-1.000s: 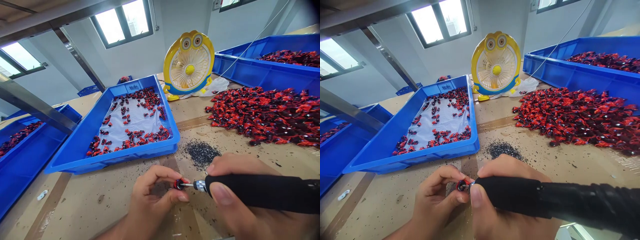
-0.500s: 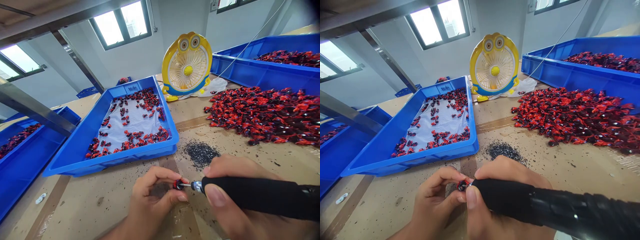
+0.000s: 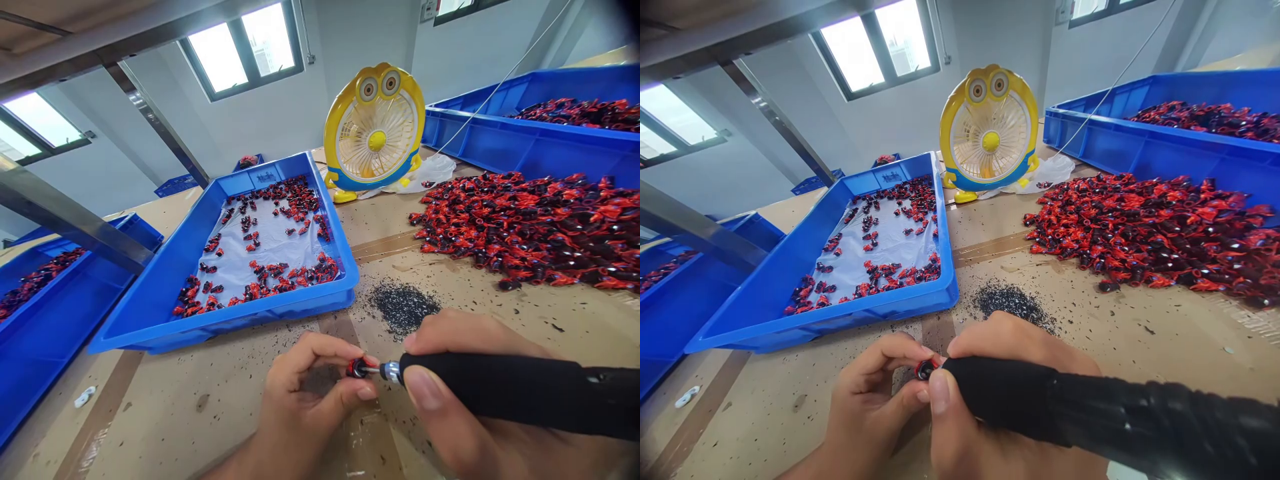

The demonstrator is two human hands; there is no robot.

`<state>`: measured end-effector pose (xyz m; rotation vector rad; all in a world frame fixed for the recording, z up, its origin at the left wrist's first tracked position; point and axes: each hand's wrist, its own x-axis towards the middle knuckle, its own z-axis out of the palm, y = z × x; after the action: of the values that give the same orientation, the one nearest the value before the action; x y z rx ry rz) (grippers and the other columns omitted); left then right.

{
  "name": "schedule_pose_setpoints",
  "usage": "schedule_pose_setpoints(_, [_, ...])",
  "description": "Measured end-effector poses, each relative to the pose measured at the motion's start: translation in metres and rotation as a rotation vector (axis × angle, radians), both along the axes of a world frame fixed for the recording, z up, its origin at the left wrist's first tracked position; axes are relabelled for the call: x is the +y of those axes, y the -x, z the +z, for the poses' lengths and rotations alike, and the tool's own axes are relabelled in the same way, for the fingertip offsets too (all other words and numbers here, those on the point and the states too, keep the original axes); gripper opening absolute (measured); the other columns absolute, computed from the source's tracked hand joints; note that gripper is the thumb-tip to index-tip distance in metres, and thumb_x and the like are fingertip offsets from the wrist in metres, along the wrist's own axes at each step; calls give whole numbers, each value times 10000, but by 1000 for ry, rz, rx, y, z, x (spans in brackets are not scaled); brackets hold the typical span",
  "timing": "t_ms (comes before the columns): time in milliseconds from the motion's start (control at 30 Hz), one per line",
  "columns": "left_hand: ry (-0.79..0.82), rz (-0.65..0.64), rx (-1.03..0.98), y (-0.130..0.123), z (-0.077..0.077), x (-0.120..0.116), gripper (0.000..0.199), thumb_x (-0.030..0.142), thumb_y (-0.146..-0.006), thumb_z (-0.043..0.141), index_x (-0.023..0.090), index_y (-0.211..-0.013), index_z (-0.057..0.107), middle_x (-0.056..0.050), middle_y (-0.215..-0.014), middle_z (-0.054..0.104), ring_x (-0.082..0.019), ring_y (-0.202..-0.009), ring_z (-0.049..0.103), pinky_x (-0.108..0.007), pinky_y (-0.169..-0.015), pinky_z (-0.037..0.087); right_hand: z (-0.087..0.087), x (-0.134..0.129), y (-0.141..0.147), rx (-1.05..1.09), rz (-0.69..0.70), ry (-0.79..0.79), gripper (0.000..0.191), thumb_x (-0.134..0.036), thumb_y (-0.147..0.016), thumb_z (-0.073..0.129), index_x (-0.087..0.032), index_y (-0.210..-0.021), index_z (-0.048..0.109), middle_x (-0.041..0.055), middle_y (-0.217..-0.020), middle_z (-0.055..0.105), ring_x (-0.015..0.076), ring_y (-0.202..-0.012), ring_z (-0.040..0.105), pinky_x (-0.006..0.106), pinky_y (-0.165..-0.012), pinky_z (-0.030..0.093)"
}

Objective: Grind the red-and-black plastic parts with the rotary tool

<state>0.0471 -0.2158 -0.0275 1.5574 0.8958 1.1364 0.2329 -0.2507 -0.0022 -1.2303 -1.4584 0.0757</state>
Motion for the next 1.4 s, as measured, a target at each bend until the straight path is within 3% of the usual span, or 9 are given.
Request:
schedule_pose_setpoints(133, [19, 0, -10, 0, 0, 0, 175, 238, -846, 959, 262, -954, 824, -4, -882, 907, -178, -760, 874, -183, -715, 702, -1, -2, 4, 62, -78, -28, 120, -353, -964, 688, -293, -861, 671, -82, -702, 702, 75, -569, 666, 210, -558, 507])
schedule_pose_setpoints(233, [32, -18, -19, 0, -1, 0, 170, 256, -858, 953, 257, -964, 821, -12, -888, 907, -182, -746, 871, -192, -702, 707, -1, -2, 4, 41, -64, -25, 102, -336, -963, 684, -291, -873, 665, -83, -712, 706, 76, -574, 666, 217, -563, 501])
schedule_pose_setpoints(367, [34, -27, -26, 0, -2, 1, 173, 230, -861, 949, 261, -974, 822, -3, -905, 909, -172, -764, 874, -179, -716, 704, -1, -3, 3, 49, -33, -8, 88, -310, -950, 692, -289, -873, 656, -87, -713, 703, 74, -580, 665, 216, -570, 502])
schedule_pose_setpoints(567, [19, -10, -28, 1, -3, 0, 206, 167, -857, 943, 280, -990, 833, 38, -911, 907, -134, -793, 868, -140, -745, 686, 1, -5, 11, 117, -112, 19, 92, -313, -952, 664, -304, -862, 643, -117, -697, 671, 65, -601, 644, 228, -618, 491])
schedule_pose_setpoints(833, [-21, 22, -24, 0, -1, 0, 277, 100, -825, 946, 301, -985, 842, 67, -905, 906, -102, -793, 860, -99, -768, 661, -5, -5, 11, 155, -61, -4, 104, -321, -962, 685, -290, -866, 659, -92, -713, 686, 70, -598, 642, 219, -599, 494])
schedule_pose_setpoints(1067, [10, -25, -42, 1, -4, 0, 237, 135, -859, 931, 297, -1004, 838, 52, -925, 908, -119, -762, 859, -132, -718, 679, -4, 2, 8, 40, 5, 4, 95, -290, -970, 661, -297, -875, 659, -109, -689, 678, 46, -564, 637, 192, -570, 483])
schedule_pose_setpoints(1233, [-28, 23, -4, 1, -4, 0, 268, 109, -821, 950, 295, -984, 845, 61, -896, 904, -102, -754, 850, -108, -739, 662, -5, -2, 12, 127, -106, -21, 147, -354, -986, 668, -290, -855, 651, -76, -736, 693, 85, -620, 654, 250, -600, 475])
schedule_pose_setpoints(1400, [-62, 40, 31, 2, -4, -1, 256, 122, -821, 957, 296, -977, 853, 63, -900, 902, -92, -789, 850, -88, -774, 644, -4, -1, 8, 52, -38, -28, 111, -335, -955, 682, -288, -857, 662, -66, -672, 675, 107, -543, 624, 263, -520, 455])
